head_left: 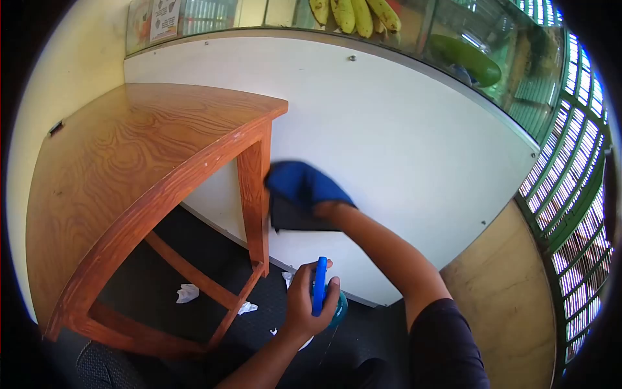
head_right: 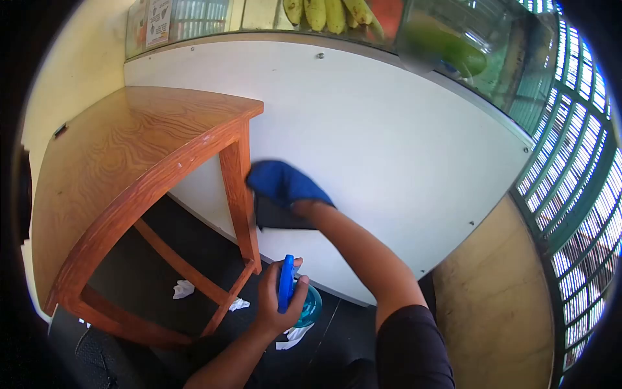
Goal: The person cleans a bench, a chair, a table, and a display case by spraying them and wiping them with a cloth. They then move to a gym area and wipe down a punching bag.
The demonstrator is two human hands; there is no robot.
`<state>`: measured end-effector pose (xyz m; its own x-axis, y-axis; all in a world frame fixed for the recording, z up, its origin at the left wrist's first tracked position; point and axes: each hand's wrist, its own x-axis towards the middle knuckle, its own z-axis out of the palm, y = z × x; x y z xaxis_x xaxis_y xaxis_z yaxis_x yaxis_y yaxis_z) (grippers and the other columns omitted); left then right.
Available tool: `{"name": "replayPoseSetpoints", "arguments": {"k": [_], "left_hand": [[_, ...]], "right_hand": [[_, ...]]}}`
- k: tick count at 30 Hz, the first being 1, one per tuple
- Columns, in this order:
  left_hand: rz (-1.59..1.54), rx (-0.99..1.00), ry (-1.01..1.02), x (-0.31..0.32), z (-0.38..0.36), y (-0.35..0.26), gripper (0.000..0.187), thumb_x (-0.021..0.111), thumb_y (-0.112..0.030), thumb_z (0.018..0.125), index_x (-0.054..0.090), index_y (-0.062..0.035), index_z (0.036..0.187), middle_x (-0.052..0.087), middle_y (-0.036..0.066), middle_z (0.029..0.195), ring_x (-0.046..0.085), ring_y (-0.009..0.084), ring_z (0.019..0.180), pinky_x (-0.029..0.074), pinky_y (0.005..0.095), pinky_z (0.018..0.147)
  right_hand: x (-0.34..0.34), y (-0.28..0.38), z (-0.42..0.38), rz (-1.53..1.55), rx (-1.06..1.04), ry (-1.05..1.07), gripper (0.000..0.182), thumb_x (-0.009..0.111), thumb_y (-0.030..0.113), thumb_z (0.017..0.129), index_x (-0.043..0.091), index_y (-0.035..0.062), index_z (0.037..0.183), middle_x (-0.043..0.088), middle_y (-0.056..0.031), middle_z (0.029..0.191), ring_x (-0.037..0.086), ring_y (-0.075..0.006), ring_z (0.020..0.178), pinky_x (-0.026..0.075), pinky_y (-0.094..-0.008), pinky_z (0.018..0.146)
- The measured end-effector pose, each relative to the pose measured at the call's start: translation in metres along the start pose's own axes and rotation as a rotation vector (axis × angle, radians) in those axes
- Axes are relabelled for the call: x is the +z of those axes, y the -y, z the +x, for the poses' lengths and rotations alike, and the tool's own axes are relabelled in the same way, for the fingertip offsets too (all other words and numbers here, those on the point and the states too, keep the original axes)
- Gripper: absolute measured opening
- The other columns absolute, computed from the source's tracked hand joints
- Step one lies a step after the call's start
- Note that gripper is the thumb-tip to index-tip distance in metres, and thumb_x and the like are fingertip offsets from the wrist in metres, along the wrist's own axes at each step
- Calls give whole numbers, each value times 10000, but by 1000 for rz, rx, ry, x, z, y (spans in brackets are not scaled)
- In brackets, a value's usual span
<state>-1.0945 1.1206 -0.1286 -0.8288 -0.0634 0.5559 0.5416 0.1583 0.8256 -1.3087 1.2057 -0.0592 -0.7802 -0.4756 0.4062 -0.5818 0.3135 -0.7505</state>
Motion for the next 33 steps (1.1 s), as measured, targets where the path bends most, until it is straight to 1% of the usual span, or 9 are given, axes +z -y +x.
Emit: {"name": "replayPoseSetpoints", "arguments": {"k": [6, 11, 19, 21, 23, 26, 27, 29, 33], "left_hand": [[-17, 13, 14, 10, 2, 5, 306, 676, -145, 911, 583, 19, 1152, 669, 147, 1076, 660, 240, 965, 500, 342, 861], [-26, 15, 38, 15, 6, 7, 299, 678, -131, 910, 593, 21, 1153, 668, 148, 1070, 659, 224, 944, 501, 335, 854], [-15, 19, 48, 29, 1, 12, 304, 693, -125, 898, 600, 20, 1149, 664, 142, 1043, 652, 228, 911, 502, 331, 832], [-17, 5, 62, 32, -2, 7, 289, 691, -119, 897, 597, 17, 1134, 664, 160, 1057, 657, 263, 959, 496, 352, 864], [-30, 12, 79, 33, -5, 2, 289, 687, -115, 897, 591, 23, 1132, 662, 168, 1069, 655, 274, 984, 492, 360, 882], [-34, 45, 85, 32, -10, -4, 314, 685, -130, 898, 587, 18, 1157, 650, 187, 1079, 658, 317, 999, 500, 381, 886], [-45, 39, 91, 31, -12, -6, 308, 686, -123, 898, 590, 15, 1156, 655, 171, 1087, 654, 284, 1010, 488, 368, 902], [-46, 2, 109, 27, -14, -10, 305, 686, -123, 899, 594, 9, 1158, 656, 165, 1088, 655, 279, 1009, 488, 368, 903], [-23, 25, 84, 27, -14, 1, 282, 673, -129, 903, 597, 5, 1139, 654, 173, 1058, 654, 320, 989, 493, 384, 896]], "right_hand": [[-64, 25, -12, -649, -264, 37, 589, 693, 98, 817, 539, 122, 1385, 551, -115, 1405, 517, -259, 1306, 394, -348, 1115], [-192, 94, -49, -1186, -259, -525, 871, 616, 595, 875, 368, 33, 1493, 348, -202, 1556, 323, -365, 1434, 230, -408, 1212], [-157, 86, -67, -1632, -86, -1014, 499, 564, 515, 910, 690, 77, 1115, 670, -217, 1077, 617, -354, 1071, 355, -594, 1082], [-112, 70, -76, -1470, 223, -584, 541, 537, 536, 918, 710, 56, 1099, 678, -222, 1054, 620, -406, 1063, 360, -632, 1045], [-79, -6, -81, -1354, -364, -659, 494, 537, 507, 923, 743, 62, 983, 679, -221, 1051, 605, -381, 1114, 351, -627, 1063], [-27, -142, -115, -1515, 17, 8, 427, 537, 423, 943, 712, 50, 1056, 682, -197, 1079, 590, -338, 1158, 346, -597, 1085], [4, -216, -132, -882, -260, -13, 442, 610, 329, 910, 627, 89, 1280, 596, -149, 1330, 552, -310, 1217, 402, -490, 1079], [8, -222, -160, -672, 229, 245, 448, 624, 200, 894, 582, 88, 1325, 593, -120, 1343, 539, -281, 1262, 433, -417, 1061], [-53, -93, -143, -376, -52, 197, 557, 728, 58, 785, 581, 111, 1320, 601, -109, 1349, 558, -259, 1257, 406, -392, 1098]]}}
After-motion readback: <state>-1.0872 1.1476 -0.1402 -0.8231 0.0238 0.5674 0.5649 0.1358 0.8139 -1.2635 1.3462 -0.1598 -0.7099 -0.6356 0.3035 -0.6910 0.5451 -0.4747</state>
